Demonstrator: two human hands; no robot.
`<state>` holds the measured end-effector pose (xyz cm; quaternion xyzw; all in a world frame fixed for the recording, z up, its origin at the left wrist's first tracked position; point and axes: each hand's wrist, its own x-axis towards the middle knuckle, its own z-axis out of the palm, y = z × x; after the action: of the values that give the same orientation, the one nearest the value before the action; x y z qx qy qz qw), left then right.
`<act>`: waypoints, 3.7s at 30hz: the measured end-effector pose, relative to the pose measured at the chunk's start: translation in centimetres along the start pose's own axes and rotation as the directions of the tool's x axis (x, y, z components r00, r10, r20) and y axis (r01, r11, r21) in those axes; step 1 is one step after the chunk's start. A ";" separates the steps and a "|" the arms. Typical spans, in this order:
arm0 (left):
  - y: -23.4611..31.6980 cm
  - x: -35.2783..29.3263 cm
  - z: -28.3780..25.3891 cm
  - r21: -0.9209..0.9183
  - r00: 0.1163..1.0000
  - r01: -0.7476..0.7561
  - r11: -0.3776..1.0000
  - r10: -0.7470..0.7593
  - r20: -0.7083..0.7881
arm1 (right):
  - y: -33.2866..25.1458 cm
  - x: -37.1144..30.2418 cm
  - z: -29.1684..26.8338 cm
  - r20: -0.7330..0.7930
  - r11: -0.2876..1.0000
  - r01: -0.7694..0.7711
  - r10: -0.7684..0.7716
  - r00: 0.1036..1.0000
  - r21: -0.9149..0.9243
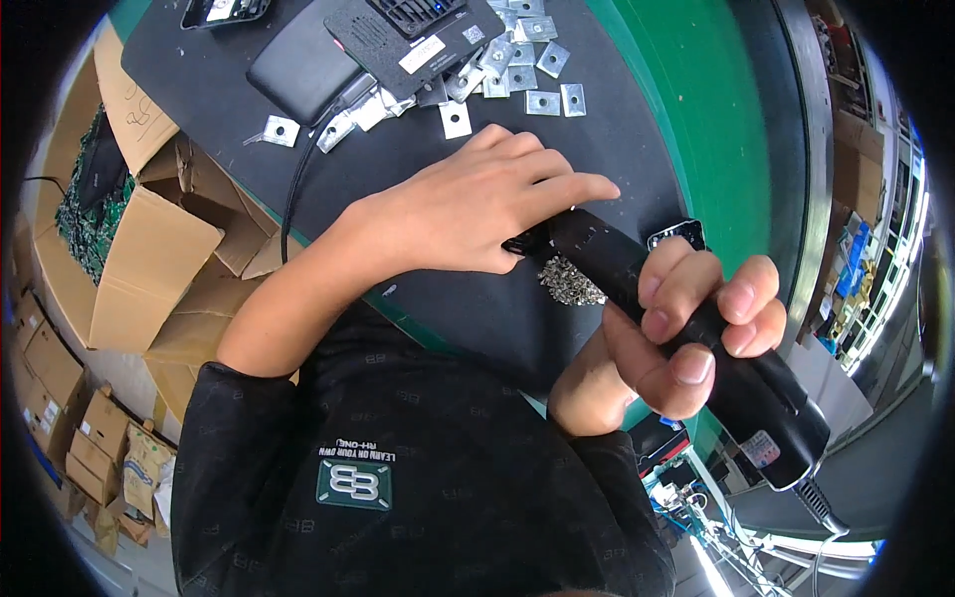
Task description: The person assembles small electronic housings by securing circuit boards with screws using an electric screwdriver.
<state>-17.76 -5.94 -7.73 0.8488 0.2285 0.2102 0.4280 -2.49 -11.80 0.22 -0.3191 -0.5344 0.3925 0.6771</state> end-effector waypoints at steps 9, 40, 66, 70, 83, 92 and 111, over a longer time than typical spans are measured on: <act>1.5 -1.2 -1.8 0.153 0.999 0.002 0.988 0.003 -0.034 | -7.4 1.3 -2.3 -0.193 0.911 0.326 -0.282 0.940 0.253; -1.5 -3.3 -16.6 0.611 0.805 0.419 0.671 0.036 -0.592 | -3.9 -10.2 -9.3 -0.510 0.974 0.024 -0.139 0.849 -0.225; 3.2 8.1 -0.1 0.270 0.953 0.301 0.915 -0.283 -0.104 | -7.3 -12.2 -10.8 -0.456 0.988 0.148 -0.156 0.876 -0.054; 5.7 12.5 2.6 0.207 0.999 -0.010 0.978 0.018 -0.037 | -6.7 -13.3 -11.7 -0.384 0.978 0.206 -0.179 0.906 0.030; 5.0 17.0 7.1 0.111 0.980 0.091 0.990 -0.108 0.167 | -6.4 -12.1 -10.5 -0.459 0.967 0.236 -0.169 0.872 0.091; 4.8 9.0 -0.5 0.320 0.988 0.144 0.936 -0.155 0.009 | -5.8 -12.3 -10.4 -0.376 0.984 0.164 -0.127 0.918 0.067; 6.6 0.1 -1.8 0.200 0.995 -0.068 0.977 0.081 -0.057 | -5.6 -6.7 -5.9 -0.220 0.984 0.118 -0.087 0.972 0.132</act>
<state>-17.25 -8.24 -1.28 0.8879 0.2299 0.2297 0.3257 3.49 -20.46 0.53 -0.2814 -0.4447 0.3582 0.7712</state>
